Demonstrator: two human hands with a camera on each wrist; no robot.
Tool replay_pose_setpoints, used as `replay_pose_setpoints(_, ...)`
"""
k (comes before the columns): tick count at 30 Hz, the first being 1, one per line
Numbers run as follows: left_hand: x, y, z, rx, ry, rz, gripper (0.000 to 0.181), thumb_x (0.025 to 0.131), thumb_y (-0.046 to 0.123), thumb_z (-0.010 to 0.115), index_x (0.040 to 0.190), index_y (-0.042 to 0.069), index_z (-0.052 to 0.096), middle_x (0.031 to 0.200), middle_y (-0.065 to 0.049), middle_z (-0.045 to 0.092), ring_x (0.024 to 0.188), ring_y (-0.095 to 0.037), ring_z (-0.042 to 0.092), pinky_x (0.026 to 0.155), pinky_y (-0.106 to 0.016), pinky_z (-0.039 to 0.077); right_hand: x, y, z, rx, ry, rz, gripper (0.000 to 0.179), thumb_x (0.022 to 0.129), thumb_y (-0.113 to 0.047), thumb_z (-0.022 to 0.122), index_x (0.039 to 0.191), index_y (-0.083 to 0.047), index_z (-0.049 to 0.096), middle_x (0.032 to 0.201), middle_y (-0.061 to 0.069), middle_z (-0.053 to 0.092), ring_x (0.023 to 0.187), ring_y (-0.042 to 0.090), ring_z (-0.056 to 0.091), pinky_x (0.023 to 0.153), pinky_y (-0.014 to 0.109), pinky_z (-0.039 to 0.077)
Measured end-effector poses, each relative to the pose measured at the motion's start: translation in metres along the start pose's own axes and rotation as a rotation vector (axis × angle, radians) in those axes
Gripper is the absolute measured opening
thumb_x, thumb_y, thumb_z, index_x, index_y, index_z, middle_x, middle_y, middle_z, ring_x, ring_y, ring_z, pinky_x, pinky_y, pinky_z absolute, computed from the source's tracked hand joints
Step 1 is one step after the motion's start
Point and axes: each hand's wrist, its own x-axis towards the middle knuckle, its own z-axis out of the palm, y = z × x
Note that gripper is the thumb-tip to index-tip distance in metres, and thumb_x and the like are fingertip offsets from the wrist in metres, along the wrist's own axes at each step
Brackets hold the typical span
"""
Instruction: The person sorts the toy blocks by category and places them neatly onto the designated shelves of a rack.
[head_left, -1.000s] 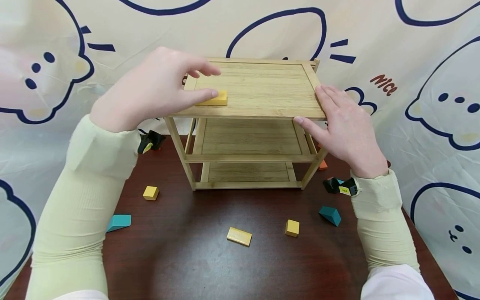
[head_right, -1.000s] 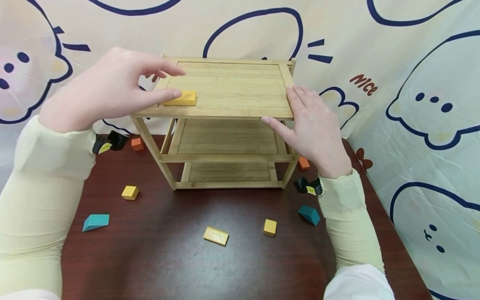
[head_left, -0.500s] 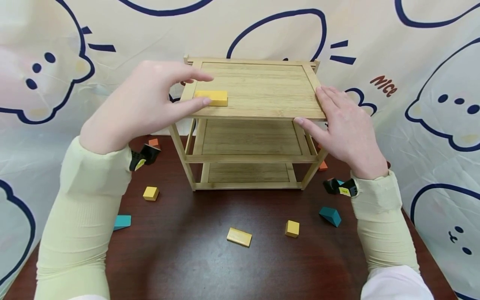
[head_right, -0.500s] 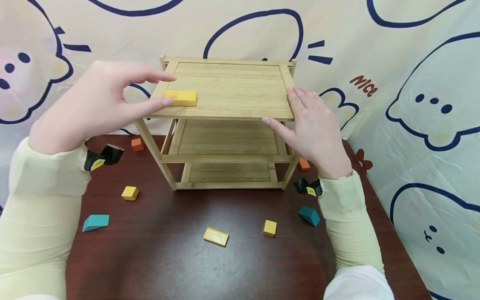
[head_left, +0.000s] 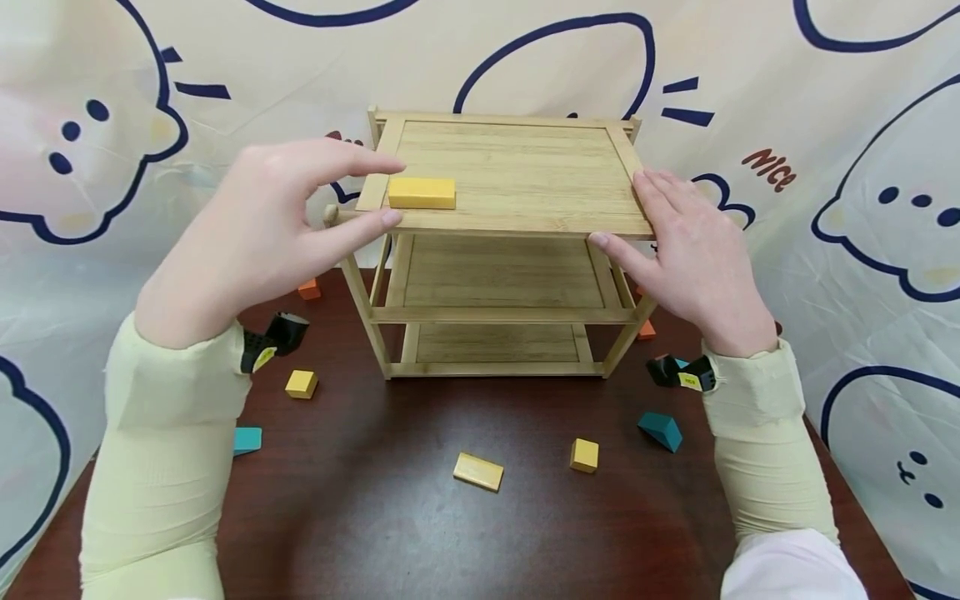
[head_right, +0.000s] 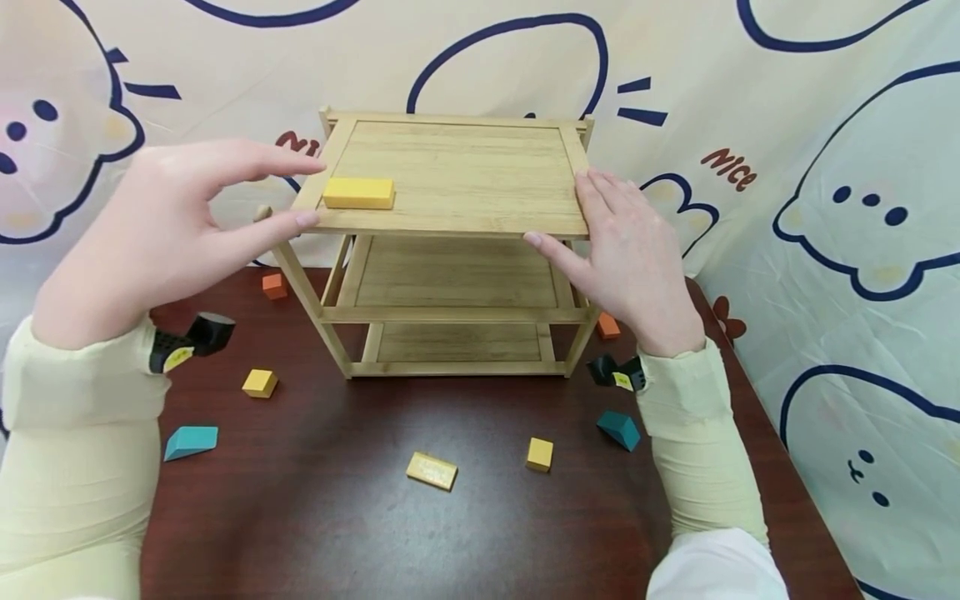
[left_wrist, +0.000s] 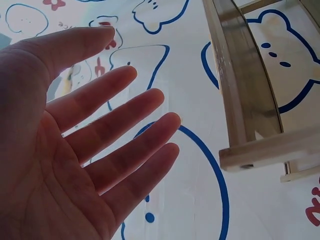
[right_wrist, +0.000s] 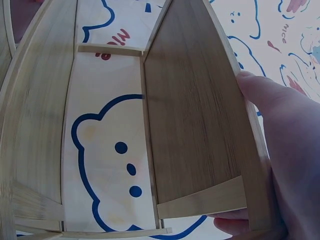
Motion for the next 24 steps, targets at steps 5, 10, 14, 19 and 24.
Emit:
replay_pose_setpoints(5, -0.012, 0.000, -0.002, 0.000, 0.080, -0.010, 0.041, 0.082, 0.024, 0.074, 0.120, 0.014, 0.066, 0.116, 0.002, 0.063, 0.107, -0.016, 0.057, 0.086, -0.023, 0.040, 0.000, 0.000, 0.001, -0.001, 0.007, -0.004, 0.083, 0.087, -0.066, 0.044, 0.147, -0.011, 0.030, 0.149, 0.010, 0.029, 0.136, 0.028, 0.025, 0.101, 0.054, 0.028)
replay_pose_setpoints(10, -0.025, -0.003, -0.004, -0.003, 0.150, -0.026, 0.041, 0.081, 0.020, 0.075, 0.120, 0.014, 0.066, 0.116, 0.002, 0.064, 0.106, -0.014, 0.057, 0.086, -0.017, 0.039, 0.000, 0.001, 0.001, 0.000, 0.008, -0.001, 0.083, 0.086, -0.066, 0.045, 0.147, -0.011, 0.030, 0.149, 0.009, 0.029, 0.136, 0.028, 0.025, 0.100, 0.055, 0.029)
replay_pose_setpoints(14, -0.038, -0.009, -0.004, -0.001, 0.176, -0.064, 0.041, 0.081, 0.018, 0.075, 0.120, 0.014, 0.066, 0.114, 0.001, 0.064, 0.103, -0.015, 0.059, 0.087, -0.015, 0.038, 0.000, 0.000, 0.001, -0.008, 0.003, 0.003, 0.084, 0.086, -0.066, 0.044, 0.148, -0.012, 0.029, 0.149, 0.009, 0.029, 0.136, 0.028, 0.026, 0.098, 0.056, 0.030)
replay_pose_setpoints(19, -0.052, -0.021, -0.001, 0.040, 0.171, -0.120, 0.043, 0.081, 0.021, 0.074, 0.122, 0.019, 0.065, 0.116, 0.004, 0.063, 0.073, -0.007, 0.055, 0.071, -0.014, 0.035, 0.000, -0.001, 0.000, -0.016, -0.012, 0.010, 0.084, 0.086, -0.067, 0.042, 0.148, -0.013, 0.027, 0.150, 0.009, 0.027, 0.136, 0.029, 0.026, 0.097, 0.058, 0.031)
replay_pose_setpoints(24, -0.064, -0.032, -0.002, 0.086, 0.178, -0.151, 0.045, 0.080, 0.021, 0.075, 0.124, 0.019, 0.064, 0.117, 0.002, 0.063, 0.073, -0.009, 0.047, 0.069, -0.016, 0.030, 0.000, -0.001, -0.001, -0.019, 0.003, 0.007, 0.084, 0.086, -0.067, 0.043, 0.148, -0.012, 0.029, 0.149, 0.009, 0.028, 0.135, 0.028, 0.026, 0.097, 0.057, 0.032)
